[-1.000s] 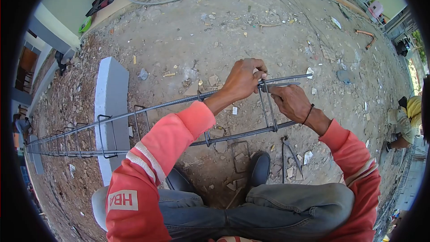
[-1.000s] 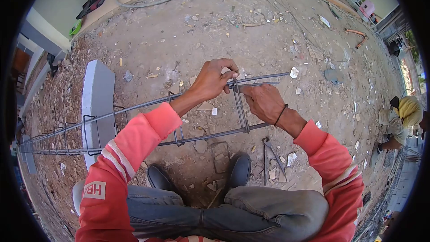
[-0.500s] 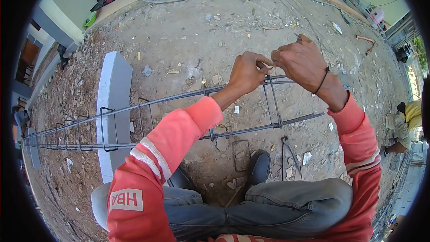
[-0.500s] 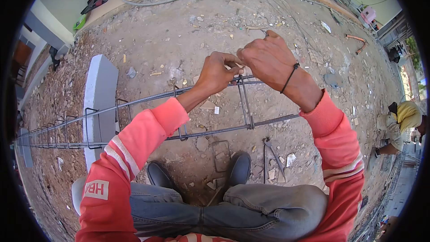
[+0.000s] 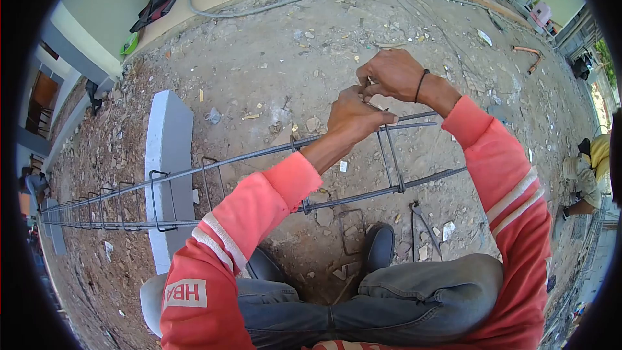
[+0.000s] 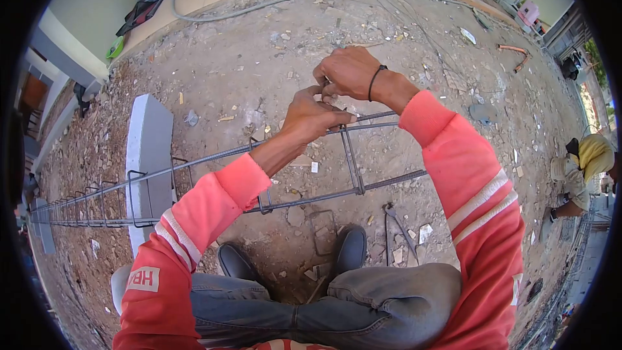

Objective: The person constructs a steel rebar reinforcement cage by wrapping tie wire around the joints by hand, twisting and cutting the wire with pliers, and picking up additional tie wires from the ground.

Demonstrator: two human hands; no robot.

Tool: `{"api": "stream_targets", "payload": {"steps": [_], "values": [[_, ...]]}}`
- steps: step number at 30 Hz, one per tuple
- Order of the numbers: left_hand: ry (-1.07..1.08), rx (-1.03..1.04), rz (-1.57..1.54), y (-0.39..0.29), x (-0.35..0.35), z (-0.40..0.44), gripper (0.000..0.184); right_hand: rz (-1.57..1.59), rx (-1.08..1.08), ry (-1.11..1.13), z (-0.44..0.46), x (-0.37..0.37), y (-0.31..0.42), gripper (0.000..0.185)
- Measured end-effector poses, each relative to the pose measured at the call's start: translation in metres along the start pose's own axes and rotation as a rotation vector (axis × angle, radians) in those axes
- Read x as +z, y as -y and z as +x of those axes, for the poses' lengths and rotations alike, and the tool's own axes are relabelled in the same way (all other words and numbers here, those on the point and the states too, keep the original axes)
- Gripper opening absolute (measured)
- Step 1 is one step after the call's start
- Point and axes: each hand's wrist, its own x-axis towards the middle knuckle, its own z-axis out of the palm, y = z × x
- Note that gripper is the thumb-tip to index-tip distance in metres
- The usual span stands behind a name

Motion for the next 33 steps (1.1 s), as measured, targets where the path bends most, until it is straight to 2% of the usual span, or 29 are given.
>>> {"api": "stream_targets", "payload": {"steps": [1,2,4,9,10,12,14,17,19,22,26,28,29,31,32,33], "values": [[-0.079,-0.003,0.056,0.005,0.004,0.003,0.063,0.005,0.003,-0.005,0.002,0.003,-0.003,0.018],[-0.077,-0.004,0.062,0.011,0.008,0.006,0.063,0.040,0.021,0.037,0.002,0.005,-0.006,0.021],[-0.216,-0.007,0.208,0.011,0.013,0.007,0.066,0.075,0.044,0.074,-0.001,0.007,-0.012,0.025],[-0.220,0.094,0.261,0.003,0.011,-0.003,0.064,0.369,0.127,0.000,-0.039,0.024,-0.055,0.026],[-0.202,0.128,0.235,0.006,0.010,-0.003,0.061,0.371,0.132,-0.004,-0.049,0.021,-0.052,0.026],[-0.162,0.138,0.228,0.010,0.008,-0.001,0.059,0.299,0.285,0.036,-0.074,0.013,-0.039,0.027],[-0.127,0.153,0.215,0.007,0.006,0.002,0.056,0.274,0.299,0.057,-0.087,-0.005,-0.023,0.025],[-0.052,0.051,0.074,-0.004,0.001,0.002,0.054,0.226,0.273,0.078,-0.104,-0.033,0.010,0.021],[0.062,-0.130,-0.065,-0.009,-0.005,0.007,0.055,0.207,0.232,0.079,-0.105,-0.044,0.036,0.019],[0.174,-0.219,-0.181,-0.012,-0.007,0.008,0.051,0.037,0.155,0.074,-0.091,-0.054,0.060,0.018],[0.135,-0.224,-0.113,0.007,-0.003,0.016,0.043,-0.035,0.106,0.033,-0.070,-0.051,0.057,0.016],[0.004,-0.041,-0.010,0.006,-0.001,0.008,0.042,-0.118,0.131,-0.003,-0.065,-0.058,0.055,0.016],[0.004,-0.041,-0.007,0.006,0.000,0.004,0.042,-0.116,0.132,-0.005,-0.063,-0.060,0.049,0.016],[-0.099,0.200,0.305,-0.004,0.003,-0.007,0.049,-0.093,0.249,-0.074,-0.066,-0.063,0.036,0.015],[-0.089,0.199,0.309,-0.009,0.006,-0.011,0.049,-0.088,0.258,-0.075,-0.069,-0.059,0.036,0.015],[-0.093,0.240,0.396,-0.015,0.008,-0.017,0.049,-0.115,0.219,-0.178,-0.070,-0.058,0.039,0.014]]}}
